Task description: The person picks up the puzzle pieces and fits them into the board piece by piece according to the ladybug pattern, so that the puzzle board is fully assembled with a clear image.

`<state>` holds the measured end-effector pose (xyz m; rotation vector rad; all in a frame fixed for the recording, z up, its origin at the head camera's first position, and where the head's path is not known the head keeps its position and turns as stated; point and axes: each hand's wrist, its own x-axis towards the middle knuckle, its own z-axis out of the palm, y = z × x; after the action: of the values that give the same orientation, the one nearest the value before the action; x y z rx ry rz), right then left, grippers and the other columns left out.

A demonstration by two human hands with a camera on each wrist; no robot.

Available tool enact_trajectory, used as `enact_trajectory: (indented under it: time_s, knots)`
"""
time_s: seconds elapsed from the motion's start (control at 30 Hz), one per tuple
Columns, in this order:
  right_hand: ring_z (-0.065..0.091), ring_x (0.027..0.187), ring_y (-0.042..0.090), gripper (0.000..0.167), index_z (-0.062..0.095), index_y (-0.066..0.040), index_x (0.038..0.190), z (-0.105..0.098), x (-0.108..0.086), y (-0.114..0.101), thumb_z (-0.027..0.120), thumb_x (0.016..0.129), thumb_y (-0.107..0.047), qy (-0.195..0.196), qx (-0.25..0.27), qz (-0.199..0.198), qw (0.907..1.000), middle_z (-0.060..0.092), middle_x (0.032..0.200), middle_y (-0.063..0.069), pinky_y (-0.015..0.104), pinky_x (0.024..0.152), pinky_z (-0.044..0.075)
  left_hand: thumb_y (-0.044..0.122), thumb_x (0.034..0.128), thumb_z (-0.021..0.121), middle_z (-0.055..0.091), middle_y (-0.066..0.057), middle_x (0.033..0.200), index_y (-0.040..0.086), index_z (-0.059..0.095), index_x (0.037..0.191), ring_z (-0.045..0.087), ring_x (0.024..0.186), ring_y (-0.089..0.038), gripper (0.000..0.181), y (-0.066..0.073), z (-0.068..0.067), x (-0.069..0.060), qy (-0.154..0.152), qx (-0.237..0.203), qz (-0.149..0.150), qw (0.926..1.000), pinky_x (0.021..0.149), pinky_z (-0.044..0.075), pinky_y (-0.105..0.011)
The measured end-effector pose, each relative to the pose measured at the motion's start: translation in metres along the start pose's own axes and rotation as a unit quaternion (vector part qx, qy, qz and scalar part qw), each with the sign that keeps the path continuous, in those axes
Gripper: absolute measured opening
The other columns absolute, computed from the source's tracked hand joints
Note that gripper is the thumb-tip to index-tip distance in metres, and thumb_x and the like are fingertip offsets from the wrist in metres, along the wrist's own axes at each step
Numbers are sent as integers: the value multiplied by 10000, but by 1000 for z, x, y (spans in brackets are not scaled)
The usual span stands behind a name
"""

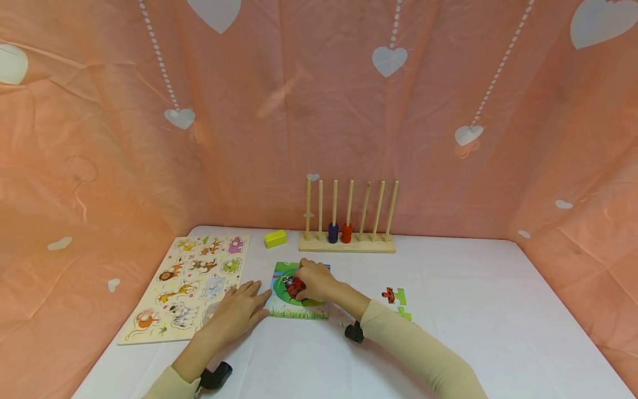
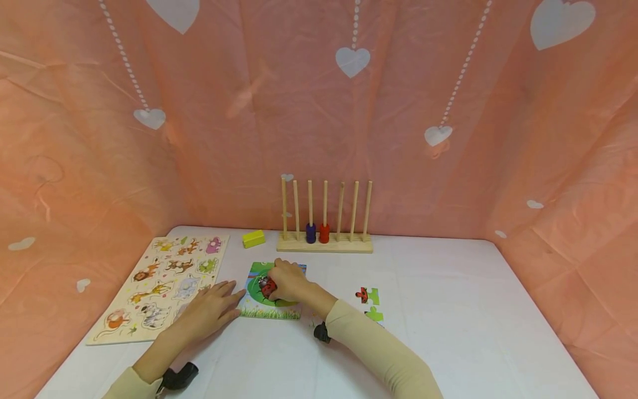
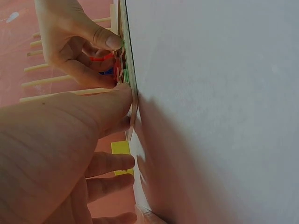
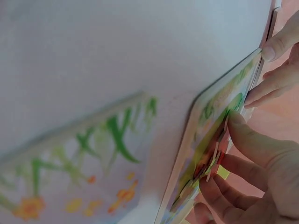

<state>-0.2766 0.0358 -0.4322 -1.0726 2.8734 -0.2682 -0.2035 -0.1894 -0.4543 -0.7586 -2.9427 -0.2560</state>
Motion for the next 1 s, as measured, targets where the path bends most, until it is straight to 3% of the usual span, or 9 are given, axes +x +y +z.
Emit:
enact_trajectory:
  time_s: [0.53, 1.0]
  knots:
    - [557, 917, 169, 411, 754, -118, 1137, -1, -2, -1, 856, 793, -320, 30, 196, -10, 9998, 578, 1038, 28, 326, 785, 487, 296, 968, 649, 533, -250, 1403, 66, 639, 1333, 460, 1320, -437, 431, -1, 0, 0, -30, 14, -21, 10000, 1037, 342, -692]
    - [566, 887, 155, 438, 764, -112, 1147, -1, -3, -3, 851, 784, -341, 74, 60, -65, 9999, 597, 1013, 21, 257, 698, 484, 300, 963, 655, 543, -250, 1390, 71, 646, 1325, 471, 1309, -432, 429, -1, 2, 0, 50, 46, 11, 10000, 1030, 356, -685]
